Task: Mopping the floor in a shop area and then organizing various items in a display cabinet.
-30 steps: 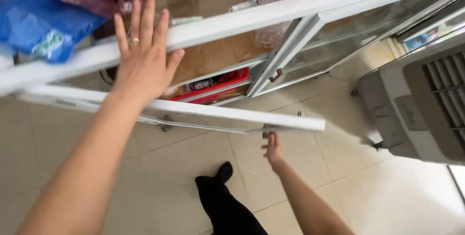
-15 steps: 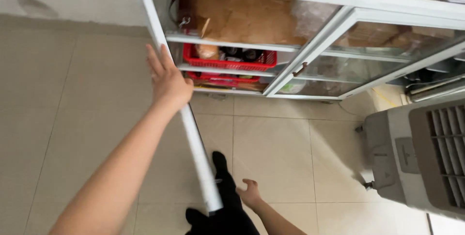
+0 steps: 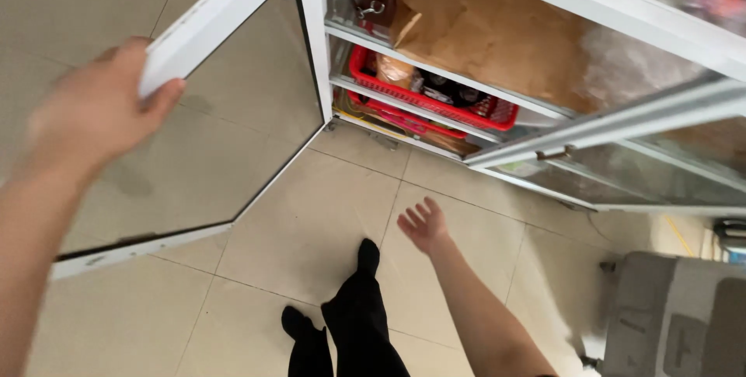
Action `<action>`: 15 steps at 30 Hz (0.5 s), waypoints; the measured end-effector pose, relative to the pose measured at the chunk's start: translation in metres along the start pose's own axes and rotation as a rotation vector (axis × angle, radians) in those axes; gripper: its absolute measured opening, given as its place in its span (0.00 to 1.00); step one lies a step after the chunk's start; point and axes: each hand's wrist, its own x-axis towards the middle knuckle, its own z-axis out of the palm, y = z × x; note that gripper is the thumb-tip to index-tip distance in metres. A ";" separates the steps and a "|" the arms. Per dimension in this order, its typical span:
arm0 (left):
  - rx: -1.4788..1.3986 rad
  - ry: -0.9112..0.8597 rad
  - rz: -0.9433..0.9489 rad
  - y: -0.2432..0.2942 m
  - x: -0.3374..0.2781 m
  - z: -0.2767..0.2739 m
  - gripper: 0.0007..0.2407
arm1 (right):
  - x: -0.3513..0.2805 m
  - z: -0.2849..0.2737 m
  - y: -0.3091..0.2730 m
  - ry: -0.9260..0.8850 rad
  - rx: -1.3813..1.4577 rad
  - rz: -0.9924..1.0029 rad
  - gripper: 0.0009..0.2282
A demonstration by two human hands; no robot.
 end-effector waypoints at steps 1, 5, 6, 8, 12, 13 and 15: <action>0.001 -0.012 -0.008 -0.010 0.011 0.011 0.18 | 0.023 0.017 -0.018 0.003 -0.011 0.010 0.30; -0.063 0.227 0.169 -0.040 0.045 0.045 0.19 | 0.138 0.073 -0.086 -0.047 0.079 -0.011 0.36; -0.200 0.265 0.227 -0.046 0.053 0.051 0.20 | 0.172 0.085 -0.101 -0.067 0.102 -0.027 0.37; -0.338 0.192 0.266 -0.048 0.064 0.051 0.21 | 0.195 0.119 -0.130 -0.005 0.108 -0.048 0.26; -0.558 0.109 0.404 -0.052 0.082 0.056 0.19 | 0.238 0.171 -0.177 -0.040 0.271 -0.127 0.41; -0.556 0.111 0.395 -0.048 0.080 0.057 0.19 | 0.262 0.169 -0.184 -0.046 0.264 -0.125 0.41; -0.634 0.132 0.308 -0.040 0.077 0.056 0.23 | 0.308 0.166 -0.201 0.010 0.343 0.030 0.41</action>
